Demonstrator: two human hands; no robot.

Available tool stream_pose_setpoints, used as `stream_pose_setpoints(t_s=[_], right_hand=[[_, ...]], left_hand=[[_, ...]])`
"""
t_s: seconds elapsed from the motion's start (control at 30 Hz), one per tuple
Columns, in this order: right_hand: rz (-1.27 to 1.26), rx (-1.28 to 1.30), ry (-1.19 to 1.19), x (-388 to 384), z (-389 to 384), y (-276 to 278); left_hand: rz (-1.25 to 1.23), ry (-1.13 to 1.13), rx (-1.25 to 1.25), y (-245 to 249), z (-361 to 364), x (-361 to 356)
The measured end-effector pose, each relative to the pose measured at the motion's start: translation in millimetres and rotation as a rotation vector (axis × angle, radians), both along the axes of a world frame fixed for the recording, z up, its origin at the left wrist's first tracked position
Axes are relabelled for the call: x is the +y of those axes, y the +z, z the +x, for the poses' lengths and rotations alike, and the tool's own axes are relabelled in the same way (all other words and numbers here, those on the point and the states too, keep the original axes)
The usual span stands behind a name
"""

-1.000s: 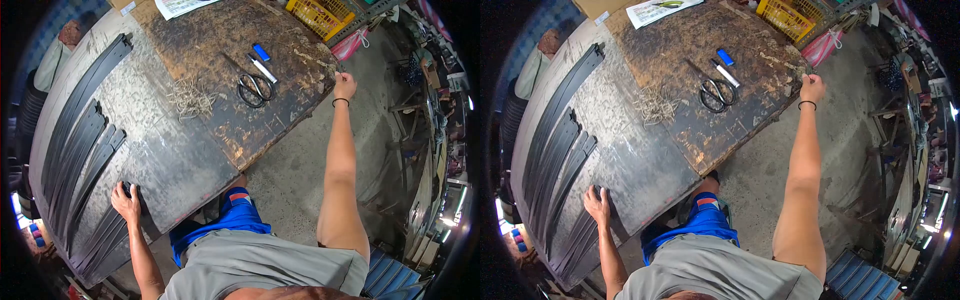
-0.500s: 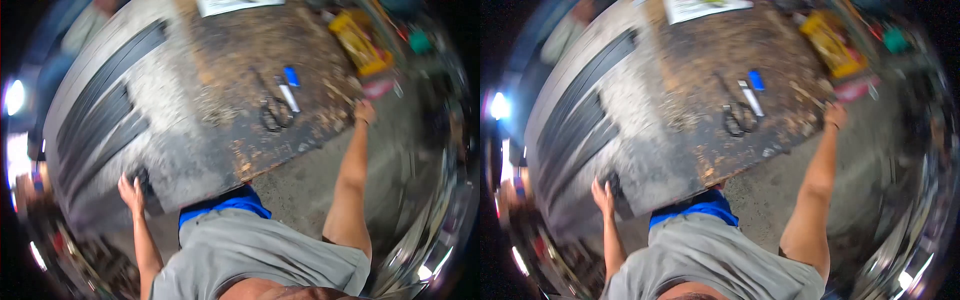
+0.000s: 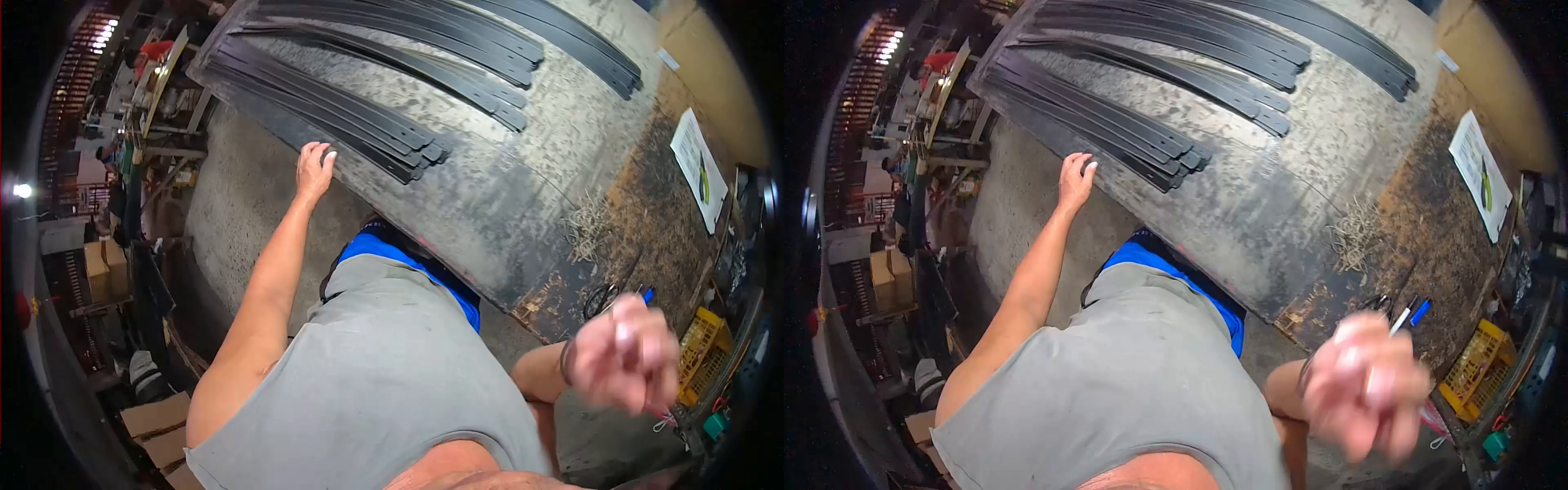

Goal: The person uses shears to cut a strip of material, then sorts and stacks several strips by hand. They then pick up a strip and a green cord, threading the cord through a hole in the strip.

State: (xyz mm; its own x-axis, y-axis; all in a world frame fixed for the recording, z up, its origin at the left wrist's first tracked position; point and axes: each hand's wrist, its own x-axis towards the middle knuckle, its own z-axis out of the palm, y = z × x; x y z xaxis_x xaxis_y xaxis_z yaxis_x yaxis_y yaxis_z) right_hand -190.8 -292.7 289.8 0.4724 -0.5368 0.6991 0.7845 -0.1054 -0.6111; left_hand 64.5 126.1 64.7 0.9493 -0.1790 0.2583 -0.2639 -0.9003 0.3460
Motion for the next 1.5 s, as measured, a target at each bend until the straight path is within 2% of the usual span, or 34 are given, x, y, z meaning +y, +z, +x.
stream_pose_setpoints(t_s=[0.03,0.1,0.17,0.2,0.23,0.3,0.33,0.37,0.4,0.43,0.47,0.5,0.57,0.6,0.63,0.67,0.7,0.73,0.77,0.8,0.83,0.87,0.9,0.97,1.0,1.07,1.1,1.13,1.23,1.3,1.37,1.4,1.47,1.5], right_hand=[[-0.006,-0.048,0.104,24.9,5.5,27.4],[0.013,-0.31,0.232,66.6,31.7,53.4],[-0.119,0.122,0.57,77.4,31.3,80.7],[-0.217,-0.19,0.5,126.9,89.3,84.3],[-0.262,-0.128,0.641,136.1,105.0,86.2],[-0.349,0.064,0.677,165.2,131.6,75.1],[-0.981,0.459,0.113,192.0,145.1,73.9],[-1.538,0.814,-0.553,221.4,161.3,73.0],[-0.989,0.579,-0.171,218.0,210.6,43.5],[-0.631,0.653,-0.003,225.4,241.4,4.4],[-0.567,0.795,0.049,228.8,270.3,-34.5],[-0.506,0.93,0.107,230.7,291.6,-70.1],[-0.674,1.06,0.15,242.0,330.7,-123.7],[-0.682,1.122,0.188,250.1,350.3,-144.9],[-0.694,1.173,0.231,259.0,369.5,-163.0],[-0.822,1.148,0.237,266.9,389.8,-177.5],[-0.948,1.108,0.236,274.9,411.1,-192.7],[-0.947,1.073,0.254,282.5,432.1,-213.0],[-0.941,1.055,0.271,290.4,450.0,-232.9],[-0.946,1.074,0.284,302.0,464.8,-245.1],[-0.951,1.103,0.293,311.3,478.2,-257.0],[-1.067,1.126,0.306,317.0,493.1,-270.6],[-1.144,1.155,0.225,328.9,500.6,-269.0],[-1.198,1.278,0.151,347.4,508.3,-254.4],[-1.219,1.254,0.167,344.9,513.8,-255.9],[-1.13,1.411,0.369,343.0,526.9,-268.0],[-1.132,1.4,0.378,345.0,526.7,-266.8],[-1.164,1.362,0.337,347.6,522.6,-266.7],[-1.193,1.368,0.318,354.3,515.0,-247.4],[-1.048,1.432,0.521,353.7,517.5,-243.1],[-1.097,1.388,0.475,351.4,520.2,-244.8],[-0.929,1.448,0.66,348.7,525.2,-242.8],[-0.548,1.471,0.971,349.2,526.5,-233.9],[-0.551,1.482,0.971,347.7,523.6,-235.1]], left_hand=[[-0.008,0.008,0.007,2.0,7.0,7.3],[-0.008,-0.197,0.01,7.8,28.3,16.0],[-0.052,-0.252,-0.025,14.6,50.9,16.3],[-0.113,-0.305,0.005,8.1,74.7,19.3],[-0.132,-0.347,0.021,8.4,87.5,21.1],[-0.256,-0.273,0.018,-3.8,109.5,32.4],[-0.408,-0.097,0.102,-10.5,114.9,39.2],[-0.55,0.074,0.183,-10.9,118.9,44.6],[-0.727,0.255,0.304,-22.4,123.7,52.7],[-1.061,0.376,0.481,-54.4,131.8,66.6],[-1.397,0.585,0.649,-32.4,132.1,66.9],[-1.527,0.595,0.743,-36.9,136.3,77.2],[-1.628,0.635,0.791,-32.0,148.5,85.5],[-1.629,0.7,0.744,-19.3,153.8,83.3],[-1.649,0.663,0.732,-24.1,160.5,86.6],[-1.626,0.613,0.714,-22.6,166.6,89.7],[-1.655,0.702,0.593,-12.2,175.4,83.8],[-1.442,0.779,0.54,-59.8,186.4,81.0],[-1.612,0.74,0.518,-34.0,187.1,79.6],[-1.632,0.801,0.532,-41.6,190.3,76.9],[-1.584,0.716,0.504,-57.4,191.6,76.3],[-1.461,0.628,0.598,-94.3,196.5,74.7],[-1.243,0.766,0.669,-76.3,198.9,73.9],[-1.199,0.888,0.676,-47.8,197.7,73.0],[-1.26,0.833,0.665,-51.5,194.9,69.8],[-1.412,0.659,0.721,-50.7,197.9,76.7],[-1.335,0.864,0.511,-60.8,202.7,60.1],[-1.331,0.923,0.524,-74.0,205.5,56.6],[-1.408,1.075,0.485,-52.8,205.6,57.7],[-1.592,0.969,0.539,-53.2,204.3,67.3],[-1.739,0.879,0.645,-47.2,202.8,79.8],[-1.919,0.738,0.707,-19.8,200.0,86.5],[-2.034,0.63,0.81,-9.3,203.2,94.3],[-2.106,0.573,0.887,-5.5,204.8,97.5]])
